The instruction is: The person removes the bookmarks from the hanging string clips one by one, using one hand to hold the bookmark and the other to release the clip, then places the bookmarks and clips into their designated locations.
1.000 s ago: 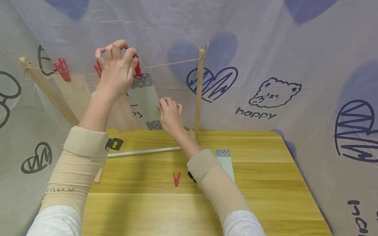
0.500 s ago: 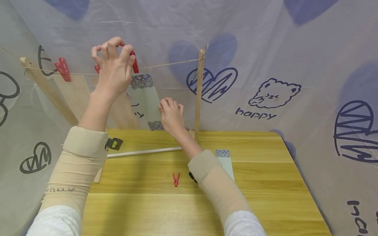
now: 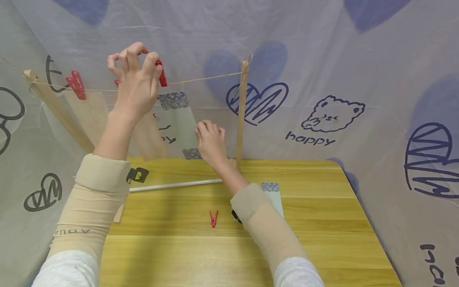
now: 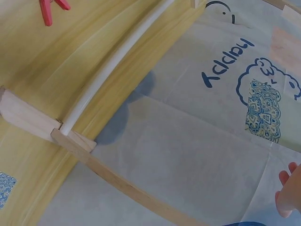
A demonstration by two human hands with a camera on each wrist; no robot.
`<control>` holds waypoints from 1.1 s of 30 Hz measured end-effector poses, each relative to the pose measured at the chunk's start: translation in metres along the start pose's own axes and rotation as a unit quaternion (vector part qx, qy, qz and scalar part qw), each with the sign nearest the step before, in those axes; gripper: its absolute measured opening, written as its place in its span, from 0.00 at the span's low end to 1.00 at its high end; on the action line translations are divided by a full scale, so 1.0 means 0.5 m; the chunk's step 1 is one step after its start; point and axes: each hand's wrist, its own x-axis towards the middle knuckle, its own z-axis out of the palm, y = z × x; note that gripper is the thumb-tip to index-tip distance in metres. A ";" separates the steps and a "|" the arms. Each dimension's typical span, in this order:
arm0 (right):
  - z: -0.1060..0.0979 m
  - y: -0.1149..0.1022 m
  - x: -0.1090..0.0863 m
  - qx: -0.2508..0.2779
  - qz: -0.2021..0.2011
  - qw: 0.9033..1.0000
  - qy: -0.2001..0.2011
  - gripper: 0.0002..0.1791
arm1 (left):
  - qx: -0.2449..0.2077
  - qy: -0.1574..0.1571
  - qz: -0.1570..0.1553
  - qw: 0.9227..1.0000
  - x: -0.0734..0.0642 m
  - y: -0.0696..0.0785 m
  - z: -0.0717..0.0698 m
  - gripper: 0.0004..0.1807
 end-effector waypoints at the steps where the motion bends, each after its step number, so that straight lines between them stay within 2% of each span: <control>1: 0.000 0.001 -0.001 -0.001 0.000 1.000 0.000 0.13 | -0.002 0.002 0.001 1.000 0.000 0.001 -0.001 0.20; 14: -0.003 0.023 -0.016 -0.009 -0.012 1.000 0.012 0.14 | 0.012 0.025 0.012 1.000 -0.009 0.007 -0.004 0.15; 20: -0.006 0.037 -0.028 -0.024 -0.014 0.999 0.016 0.14 | 0.009 0.029 0.011 0.999 -0.016 0.011 -0.007 0.17; 28: -0.008 0.053 -0.044 -0.029 -0.009 0.999 0.011 0.14 | 0.016 0.023 0.010 1.000 -0.029 0.017 -0.013 0.18; 33: -0.012 0.059 -0.056 -0.019 -0.017 0.999 0.027 0.17 | 0.023 0.018 0.005 1.000 -0.039 0.023 -0.014 0.17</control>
